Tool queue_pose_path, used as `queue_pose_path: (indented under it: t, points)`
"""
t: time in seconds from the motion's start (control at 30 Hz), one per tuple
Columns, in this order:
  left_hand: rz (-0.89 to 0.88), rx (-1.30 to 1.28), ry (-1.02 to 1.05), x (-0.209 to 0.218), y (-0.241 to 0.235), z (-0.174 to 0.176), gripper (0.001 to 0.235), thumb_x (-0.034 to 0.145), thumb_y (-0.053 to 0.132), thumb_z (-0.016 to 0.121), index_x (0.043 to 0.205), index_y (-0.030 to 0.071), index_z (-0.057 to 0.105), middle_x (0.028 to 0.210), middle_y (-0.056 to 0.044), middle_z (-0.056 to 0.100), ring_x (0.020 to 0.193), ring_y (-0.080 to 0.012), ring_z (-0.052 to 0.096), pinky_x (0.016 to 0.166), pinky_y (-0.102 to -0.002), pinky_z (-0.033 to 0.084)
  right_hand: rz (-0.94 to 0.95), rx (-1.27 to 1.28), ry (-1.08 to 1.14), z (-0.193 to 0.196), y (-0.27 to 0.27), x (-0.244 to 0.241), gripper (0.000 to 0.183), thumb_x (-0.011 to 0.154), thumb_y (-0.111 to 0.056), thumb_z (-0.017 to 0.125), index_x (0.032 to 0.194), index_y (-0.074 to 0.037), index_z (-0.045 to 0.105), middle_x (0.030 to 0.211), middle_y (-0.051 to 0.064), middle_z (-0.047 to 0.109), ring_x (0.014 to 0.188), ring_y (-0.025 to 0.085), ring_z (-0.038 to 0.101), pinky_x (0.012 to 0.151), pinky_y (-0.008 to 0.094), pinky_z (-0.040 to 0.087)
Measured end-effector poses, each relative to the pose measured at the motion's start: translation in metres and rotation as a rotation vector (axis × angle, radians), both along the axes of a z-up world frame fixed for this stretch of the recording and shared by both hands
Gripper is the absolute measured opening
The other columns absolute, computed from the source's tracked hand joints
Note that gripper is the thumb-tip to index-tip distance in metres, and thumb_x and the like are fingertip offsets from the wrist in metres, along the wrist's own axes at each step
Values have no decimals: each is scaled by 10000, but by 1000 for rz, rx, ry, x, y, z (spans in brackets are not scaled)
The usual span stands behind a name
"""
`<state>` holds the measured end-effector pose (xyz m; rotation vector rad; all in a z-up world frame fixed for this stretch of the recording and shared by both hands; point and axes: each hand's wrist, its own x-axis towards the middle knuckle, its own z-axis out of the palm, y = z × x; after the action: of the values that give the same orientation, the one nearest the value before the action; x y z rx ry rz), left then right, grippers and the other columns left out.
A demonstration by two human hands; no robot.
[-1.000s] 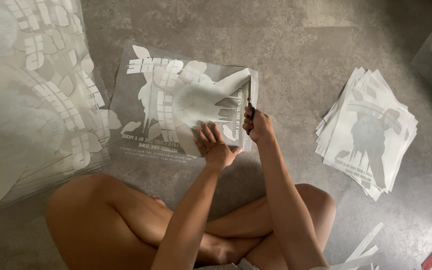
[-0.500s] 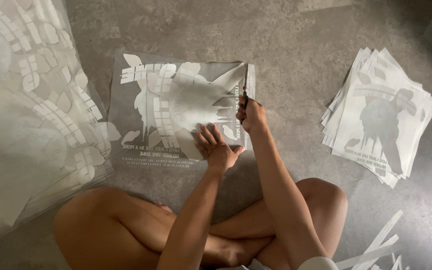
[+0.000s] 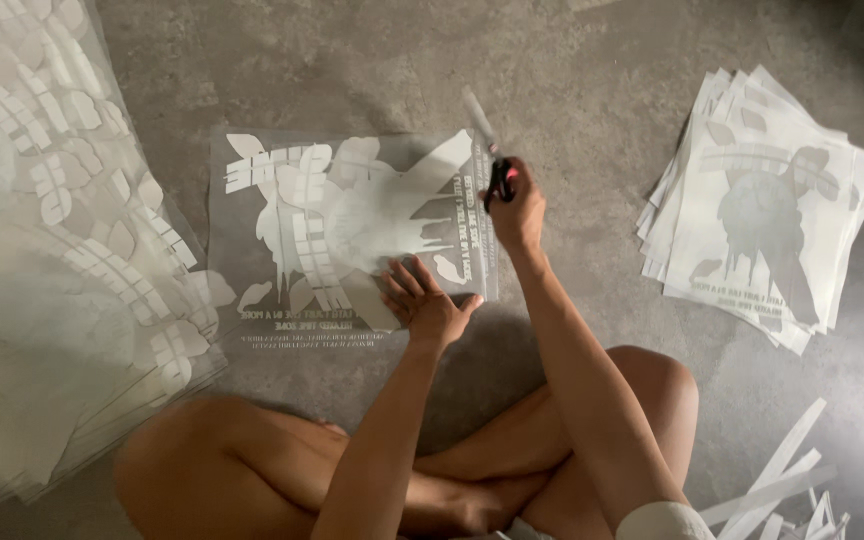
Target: The person sits on the floor and uses scissors to cut along the edges of a printed design on a sheet of paper. They repeatedly trim the paper, separating the design from the surrounding sheet, and place the finished cutouts into a pile.
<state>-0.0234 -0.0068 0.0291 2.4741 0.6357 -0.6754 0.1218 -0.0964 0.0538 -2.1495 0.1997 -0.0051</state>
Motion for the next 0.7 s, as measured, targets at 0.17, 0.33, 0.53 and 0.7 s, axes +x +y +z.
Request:
queue_pose_path:
  t: [0.17,0.33,0.53,0.7]
  points:
    - [19,-64,-91,-4,3,17,1146,714,570,622,1416,15,-93,1422,-280,-224,1288,-486,-219,1017,-574,-122,106,-245,-1,-43,-24,-43,449,732,-96,616,1152,-225,519,894,108,644,866,355,618,782,467,492]
    - [26,-109,-171,-10,6,-5,1155,693,540,654,1430,22,-70,1427,-266,-229,1291,-476,-225,1017,-583,-106,0,-180,-57,-30,-83,-51,369,768,-132,618,1125,-195,549,904,113,661,883,344,621,772,470,486]
    - [9,6,-248,-11,4,-29,1143,647,544,680,1431,31,25,1450,-271,-114,1317,-481,-118,1044,-588,-26,-92,-51,-217,-13,-265,-58,442,751,-19,582,1187,-75,541,910,215,600,808,366,591,717,433,477]
    - [6,91,-125,-2,7,-24,1041,739,583,589,1430,81,-6,1450,-233,-166,1335,-426,-125,1055,-544,-43,-278,-467,-326,39,-391,-154,354,746,-14,572,1089,-101,560,894,27,613,796,180,556,653,300,420]
